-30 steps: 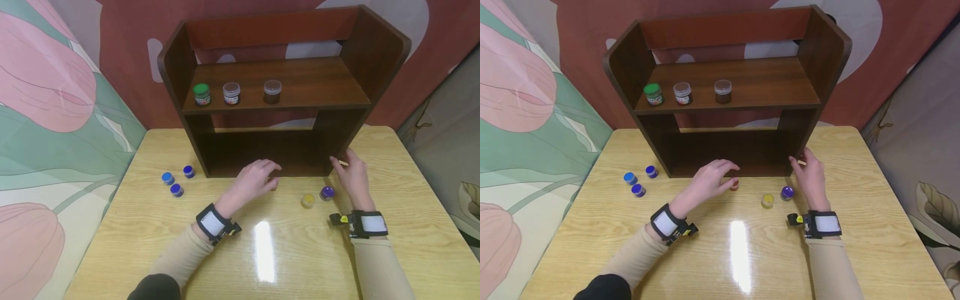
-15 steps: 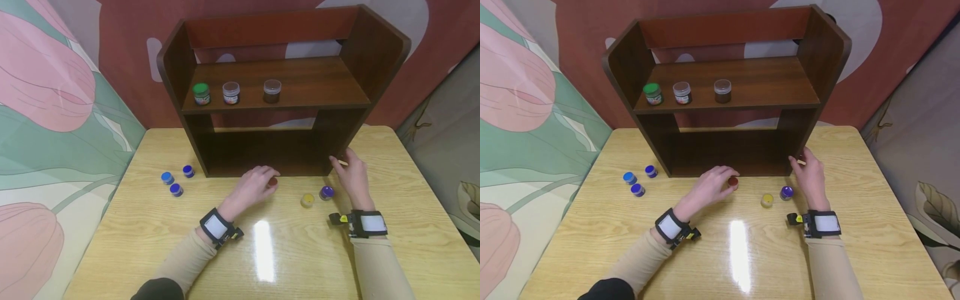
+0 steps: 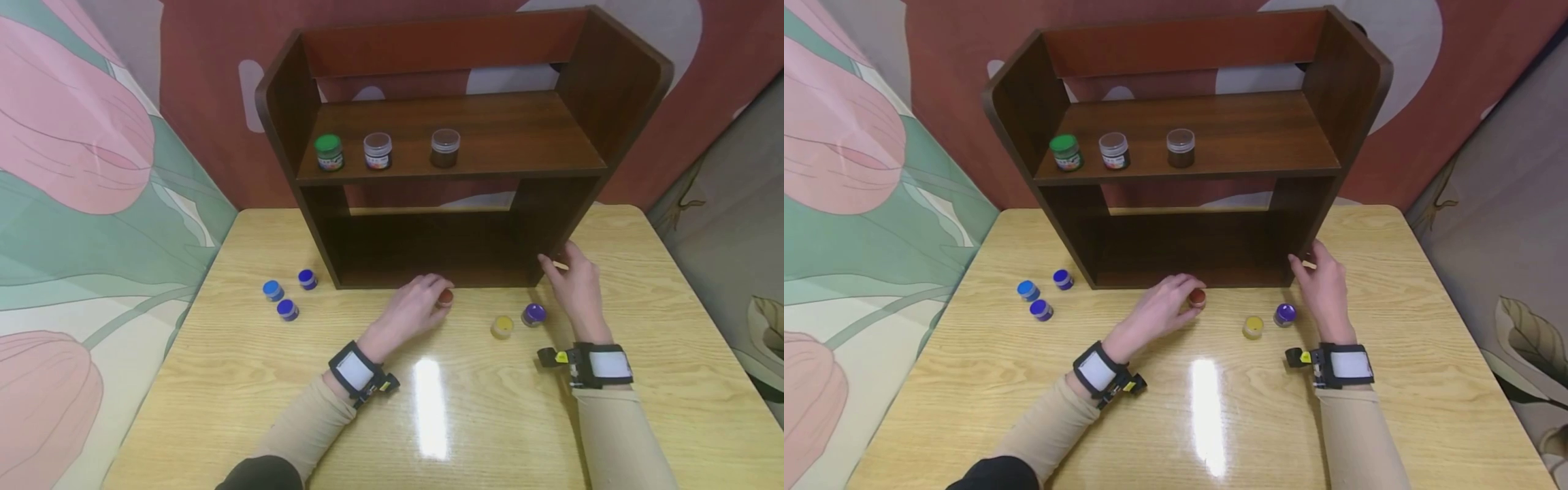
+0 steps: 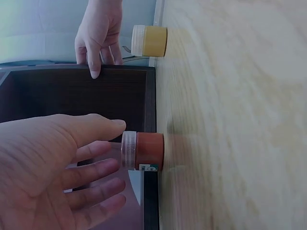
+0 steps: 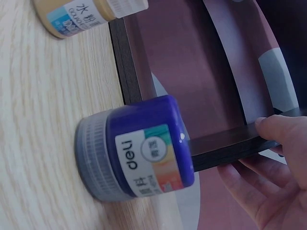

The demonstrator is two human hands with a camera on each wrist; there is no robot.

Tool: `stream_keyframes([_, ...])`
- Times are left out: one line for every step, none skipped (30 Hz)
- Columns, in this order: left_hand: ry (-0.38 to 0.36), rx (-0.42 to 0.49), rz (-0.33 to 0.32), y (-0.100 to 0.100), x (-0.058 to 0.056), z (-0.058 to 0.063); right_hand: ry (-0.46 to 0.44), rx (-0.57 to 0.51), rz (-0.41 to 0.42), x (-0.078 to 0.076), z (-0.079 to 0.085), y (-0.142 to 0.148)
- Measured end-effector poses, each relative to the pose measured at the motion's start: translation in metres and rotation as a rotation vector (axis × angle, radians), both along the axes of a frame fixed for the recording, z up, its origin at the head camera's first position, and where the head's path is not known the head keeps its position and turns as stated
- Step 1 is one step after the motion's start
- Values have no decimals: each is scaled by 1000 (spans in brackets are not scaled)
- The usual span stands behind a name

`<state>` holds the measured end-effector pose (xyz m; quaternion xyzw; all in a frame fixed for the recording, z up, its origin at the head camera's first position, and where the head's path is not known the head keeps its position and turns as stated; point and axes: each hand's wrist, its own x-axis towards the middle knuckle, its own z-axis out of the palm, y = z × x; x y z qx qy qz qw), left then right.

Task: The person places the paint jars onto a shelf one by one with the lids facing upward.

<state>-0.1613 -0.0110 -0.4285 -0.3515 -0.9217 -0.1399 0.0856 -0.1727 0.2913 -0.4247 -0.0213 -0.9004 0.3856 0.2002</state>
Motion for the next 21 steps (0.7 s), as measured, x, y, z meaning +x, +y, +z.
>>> stream_keyframes([1,1,1,0,0,0,-2,0,1,0,0,0])
stream_keyframes([0,2,2,0,0,-1,-2,-1,3,0,0,0])
stream_keyframes([-3,3,5,0,0,-1,-3,0,4,0,0,0])
stream_keyframes([-7,2,6,0,0,-1,-5,0,5,0,1,0])
stream_keyframes([-11,2,8,0,0,-2,-6,0,5,0,1,0])
stream_keyframes([-17,0,10,0,0,-2,-8,-2,5,0,1,0])
stream_keyframes([-21,-2,10,0,0,-2,-11,-2,5,1,1,0])
stream_keyframes([-26,-5,10,1,0,-3,-12,-1,4,1,1,0])
stream_keyframes([-30,-6,9,1,0,-3,-13,-2,4,1,1,0])
stream_keyframes([-33,-7,8,1,0,-4,-14,-3,2,1,1,0])
stream_keyframes([-35,-6,5,1,0,-4,-13,-4,1,1,1,0])
stream_keyframes([-33,-6,3,0,0,-5,-13,-4,1,1,1,0])
stream_keyframes([-33,-5,1,0,0,-5,-12,-4,2,1,1,0])
stream_keyframes([-33,-4,0,0,0,-5,-11,-6,1,1,1,0])
stream_keyframes([-31,-1,-3,0,0,-5,-10,-10,2,1,1,0])
stream_keyframes([-30,0,-4,0,0,-5,-11,-12,5,1,1,0])
stream_keyframes([-29,2,-7,0,0,-6,-12,-14,6,1,2,0])
stream_keyframes([-31,3,-8,0,0,-6,-13,-14,9,1,2,0])
stream_keyframes([-34,5,-9,0,-1,-6,-14,-15,10,1,2,0])
stream_keyframes([-38,7,-9,0,-1,-7,-16,-13,10,1,2,0])
stream_keyframes([-43,11,-9,0,-1,-7,-17,-11,11,1,2,0])
